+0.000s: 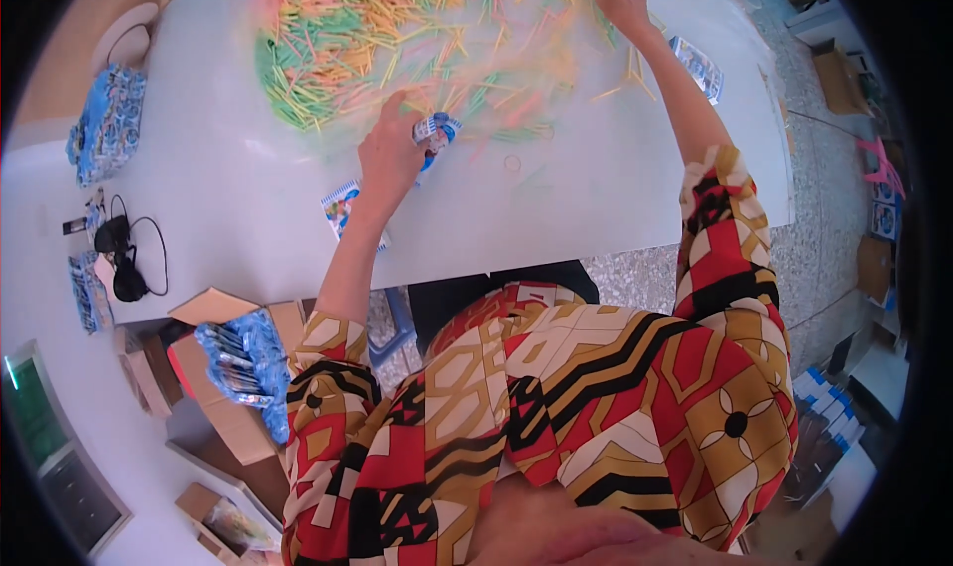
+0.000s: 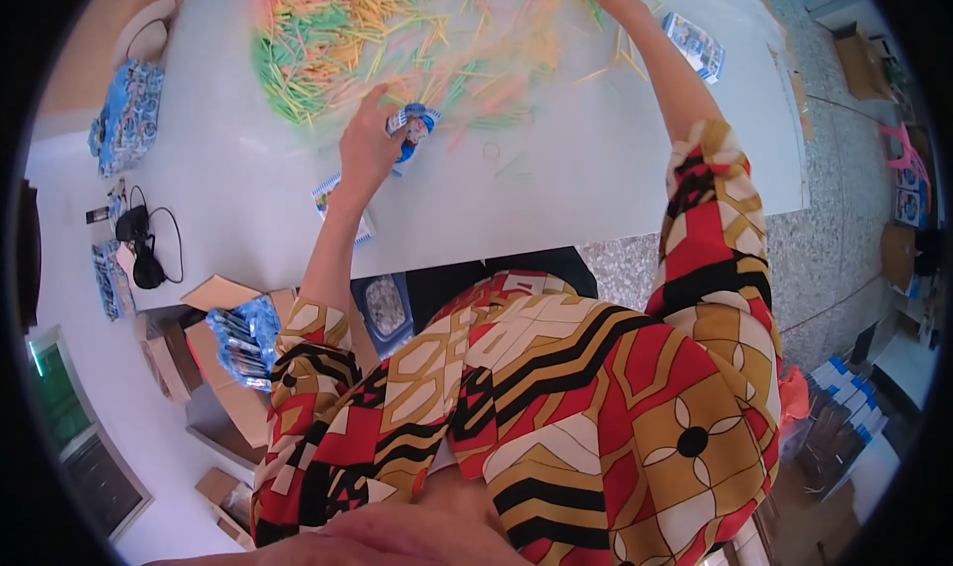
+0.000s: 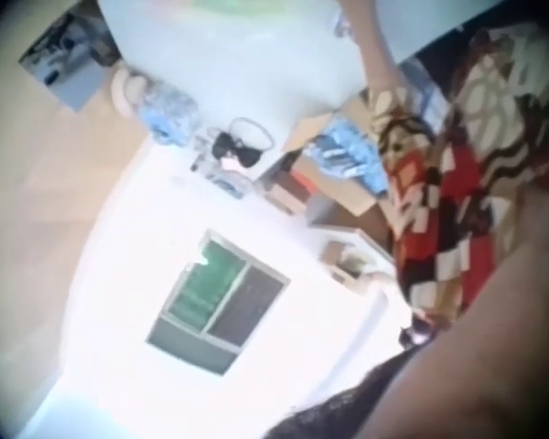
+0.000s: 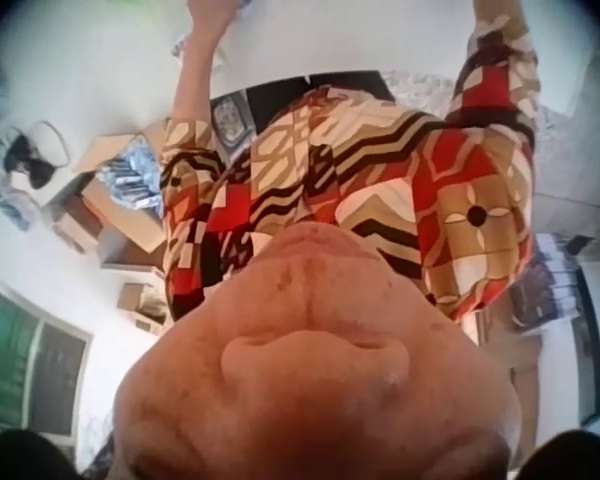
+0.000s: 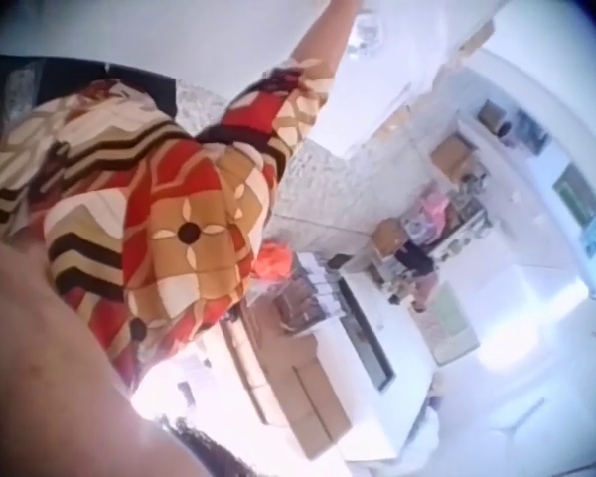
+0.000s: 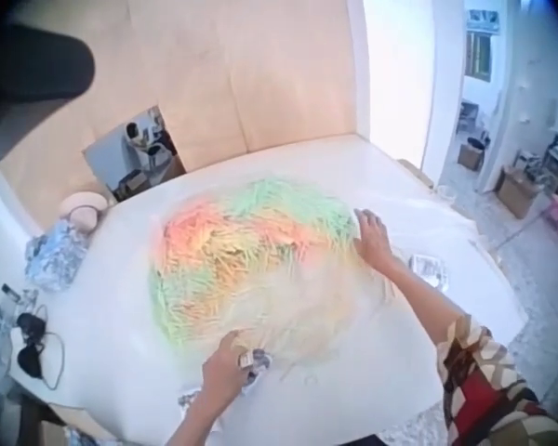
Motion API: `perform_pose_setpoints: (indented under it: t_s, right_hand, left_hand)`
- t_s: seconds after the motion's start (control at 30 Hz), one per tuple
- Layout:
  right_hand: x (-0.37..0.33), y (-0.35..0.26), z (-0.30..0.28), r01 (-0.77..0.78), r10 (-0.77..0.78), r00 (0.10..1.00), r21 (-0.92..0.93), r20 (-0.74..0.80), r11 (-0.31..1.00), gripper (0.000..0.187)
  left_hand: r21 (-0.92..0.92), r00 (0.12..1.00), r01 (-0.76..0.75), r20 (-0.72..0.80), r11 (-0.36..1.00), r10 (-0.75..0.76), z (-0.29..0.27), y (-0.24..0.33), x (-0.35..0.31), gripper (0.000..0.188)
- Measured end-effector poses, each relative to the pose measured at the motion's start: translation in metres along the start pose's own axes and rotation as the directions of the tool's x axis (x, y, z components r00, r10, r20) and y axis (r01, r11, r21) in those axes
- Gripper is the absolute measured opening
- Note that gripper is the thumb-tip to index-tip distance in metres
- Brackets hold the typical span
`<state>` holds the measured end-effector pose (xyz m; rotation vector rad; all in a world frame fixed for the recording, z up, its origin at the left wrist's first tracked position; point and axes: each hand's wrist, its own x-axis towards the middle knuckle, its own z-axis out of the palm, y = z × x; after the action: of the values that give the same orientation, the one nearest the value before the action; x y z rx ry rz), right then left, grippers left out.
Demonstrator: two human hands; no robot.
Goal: Packaging colorful plastic rings into small bags at a workshop table.
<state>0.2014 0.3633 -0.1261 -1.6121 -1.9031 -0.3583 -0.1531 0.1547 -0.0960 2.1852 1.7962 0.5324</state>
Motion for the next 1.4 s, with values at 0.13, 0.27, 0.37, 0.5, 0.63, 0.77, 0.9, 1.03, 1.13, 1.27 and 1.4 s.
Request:
perform_pose_setpoints:
  t_s: [0.13, 0.27, 0.37, 0.5, 0.63, 0.77, 0.9, 1.03, 1.13, 1.27, 1.4]
  right_hand:
    - [-0.037, -0.056, -0.054, 0.316, -0.389, 0.917, 0.429, 0.092, 0.846, 0.054]
    - [-0.075, -0.083, -0.075, 0.285, -0.588, 0.706, 0.603, 0.394, 0.745, 0.067]
    - [-0.079, -0.077, -0.065, 0.307, -0.573, 0.726, 0.566, 0.381, 0.765, 0.070]
    - [-0.066, -0.086, -0.066, 0.248, -0.515, 0.684, 0.500, 0.517, 0.830, 0.058]
    - [-0.054, -0.088, -0.056, 0.384, -0.621, 0.679, 0.532, 0.392, 0.755, 0.031]
    - [-0.034, -0.088, -0.050, 0.032, -0.372, 0.807, 0.596, 0.458, 0.802, 0.022]
    - [-0.016, -0.084, -0.065, -0.027, -0.248, 0.931, 0.729, 0.268, 0.684, 0.015]
    - [-0.004, -0.086, -0.068, -0.132, -0.038, 0.982, 0.816, 0.185, 0.563, 0.013]
    - [0.001, -0.100, -0.081, -0.125, -0.108, 0.972, 0.851, 0.208, 0.510, 0.013]
    - [0.004, -0.094, -0.087, -0.209, -0.125, 0.951, 0.888, 0.282, 0.411, 0.015]
    - [0.027, -0.065, -0.121, -0.111, -0.040, 0.990, 0.911, 0.138, 0.396, 0.014]
  left_hand:
    - [0.040, 0.990, -0.054, -0.129, 0.998, 0.059, 0.003, -0.012, -0.007, 0.019]
    - [0.030, 0.994, -0.005, -0.108, 1.000, 0.008, 0.002, -0.017, -0.003, 0.018]
    - [-0.063, 0.978, -0.044, -0.205, 0.997, 0.031, -0.003, -0.017, 0.000, 0.018]
    - [-0.150, 0.944, -0.006, -0.328, 0.989, -0.044, -0.016, -0.025, 0.007, 0.021]
    - [-0.348, 0.963, 0.014, -0.248, 0.937, -0.107, -0.033, -0.026, 0.013, 0.027]
    - [-0.550, 0.994, -0.039, -0.107, 0.834, -0.024, -0.040, -0.021, 0.012, 0.029]
    - [-0.373, 0.996, -0.055, 0.039, 0.926, 0.075, -0.036, -0.016, 0.012, 0.025]
    - [-0.067, 0.999, -0.032, -0.026, 0.997, 0.030, -0.035, -0.020, 0.012, 0.020]
    - [0.040, 0.983, 0.001, -0.183, 0.999, 0.007, -0.040, -0.029, 0.010, 0.015]
    - [0.136, 0.974, -0.038, -0.216, 0.990, 0.067, -0.030, -0.040, 0.024, 0.013]
    - [0.242, 0.957, -0.172, -0.189, 0.955, 0.220, -0.019, -0.036, 0.048, 0.016]
